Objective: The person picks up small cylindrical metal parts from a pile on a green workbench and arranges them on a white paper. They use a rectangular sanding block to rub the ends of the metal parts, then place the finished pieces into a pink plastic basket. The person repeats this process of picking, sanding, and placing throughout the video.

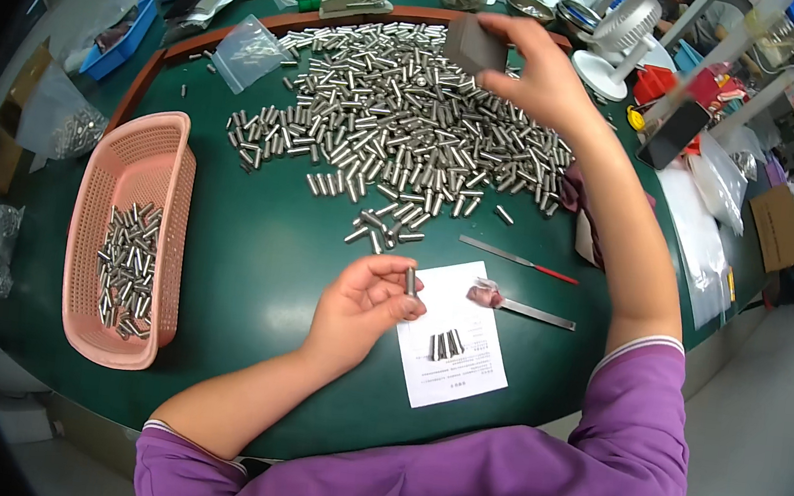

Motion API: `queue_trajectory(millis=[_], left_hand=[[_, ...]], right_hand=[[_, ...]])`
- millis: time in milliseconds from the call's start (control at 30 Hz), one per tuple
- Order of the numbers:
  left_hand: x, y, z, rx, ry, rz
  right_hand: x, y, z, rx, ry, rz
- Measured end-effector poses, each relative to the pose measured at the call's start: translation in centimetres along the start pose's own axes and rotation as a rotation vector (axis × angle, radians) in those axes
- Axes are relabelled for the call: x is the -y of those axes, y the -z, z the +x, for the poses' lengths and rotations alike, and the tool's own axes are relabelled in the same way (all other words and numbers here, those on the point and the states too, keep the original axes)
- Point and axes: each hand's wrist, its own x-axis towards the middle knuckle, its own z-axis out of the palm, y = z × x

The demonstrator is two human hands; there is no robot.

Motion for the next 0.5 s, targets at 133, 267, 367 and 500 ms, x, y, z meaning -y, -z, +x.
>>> queue_trajectory(millis=[133, 267, 367, 500], left_hand=[[0.1, 0.3, 0.1, 0.023, -0.028, 0.042], [0.0, 0.4, 0.4, 0.004, -0.03, 0.072], [-0.2, 0.0, 0.4, -0.053, -0.023, 0.058], [0.5, 0.6, 0.5, -0.028, -0.013, 0.055]], right_hand=[[6.8, 2.8, -9.8, 0.057, -0.145, 0.226], [10.7, 2.7, -13.9, 0.053, -0.183, 0.224], [12.1, 2.4, -14.5, 0.078, -0.121, 0.228], [14.7, 1.0, -14.5, 0.132, -0.006, 0.173]])
